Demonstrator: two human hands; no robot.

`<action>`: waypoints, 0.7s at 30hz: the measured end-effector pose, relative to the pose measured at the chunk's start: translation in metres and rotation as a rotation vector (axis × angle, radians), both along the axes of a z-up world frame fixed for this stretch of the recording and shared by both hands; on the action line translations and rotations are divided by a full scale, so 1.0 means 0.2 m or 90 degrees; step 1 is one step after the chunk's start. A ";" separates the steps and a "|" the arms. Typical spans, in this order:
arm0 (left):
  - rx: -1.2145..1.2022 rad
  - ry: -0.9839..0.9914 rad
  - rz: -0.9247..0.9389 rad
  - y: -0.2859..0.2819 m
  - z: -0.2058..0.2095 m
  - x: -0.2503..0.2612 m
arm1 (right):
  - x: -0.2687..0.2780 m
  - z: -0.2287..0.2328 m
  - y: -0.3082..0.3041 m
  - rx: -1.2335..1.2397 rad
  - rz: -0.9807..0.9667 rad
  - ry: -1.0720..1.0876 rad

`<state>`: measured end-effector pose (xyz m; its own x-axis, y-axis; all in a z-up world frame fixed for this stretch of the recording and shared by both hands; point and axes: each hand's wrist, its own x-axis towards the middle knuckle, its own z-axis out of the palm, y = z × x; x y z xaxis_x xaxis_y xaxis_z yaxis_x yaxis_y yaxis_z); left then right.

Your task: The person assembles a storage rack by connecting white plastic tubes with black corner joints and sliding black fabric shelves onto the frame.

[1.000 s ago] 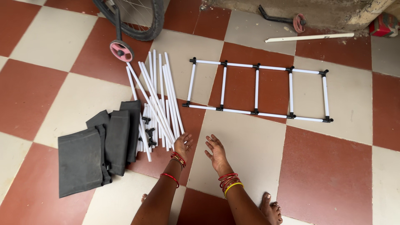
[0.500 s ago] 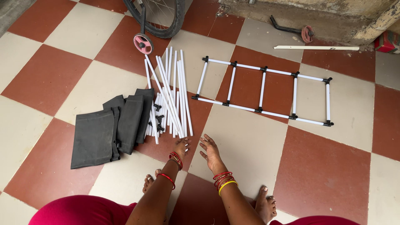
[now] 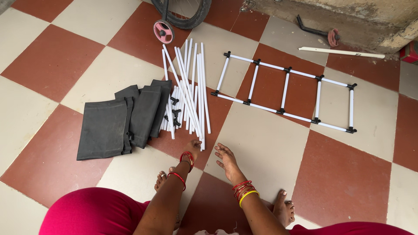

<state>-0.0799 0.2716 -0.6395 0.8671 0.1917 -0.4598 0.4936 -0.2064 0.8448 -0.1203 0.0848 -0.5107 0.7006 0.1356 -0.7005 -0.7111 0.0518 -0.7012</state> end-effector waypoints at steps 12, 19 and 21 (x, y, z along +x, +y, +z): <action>0.260 0.062 -0.089 0.17 -0.10 0.17 | 0.08 -0.12 0.12 -0.041 0.034 0.037; 0.439 0.096 -0.251 0.05 0.32 0.23 | 0.10 -0.17 0.18 -0.045 0.047 0.064; 0.510 0.111 -0.306 0.02 0.33 0.27 | 0.10 -0.18 0.18 -0.039 0.043 0.069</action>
<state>-0.0259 0.2753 -0.5729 0.8664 0.1473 -0.4771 0.3114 -0.9063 0.2858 -0.0994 0.1216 -0.5475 0.6115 0.1343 -0.7798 -0.7831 -0.0386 -0.6207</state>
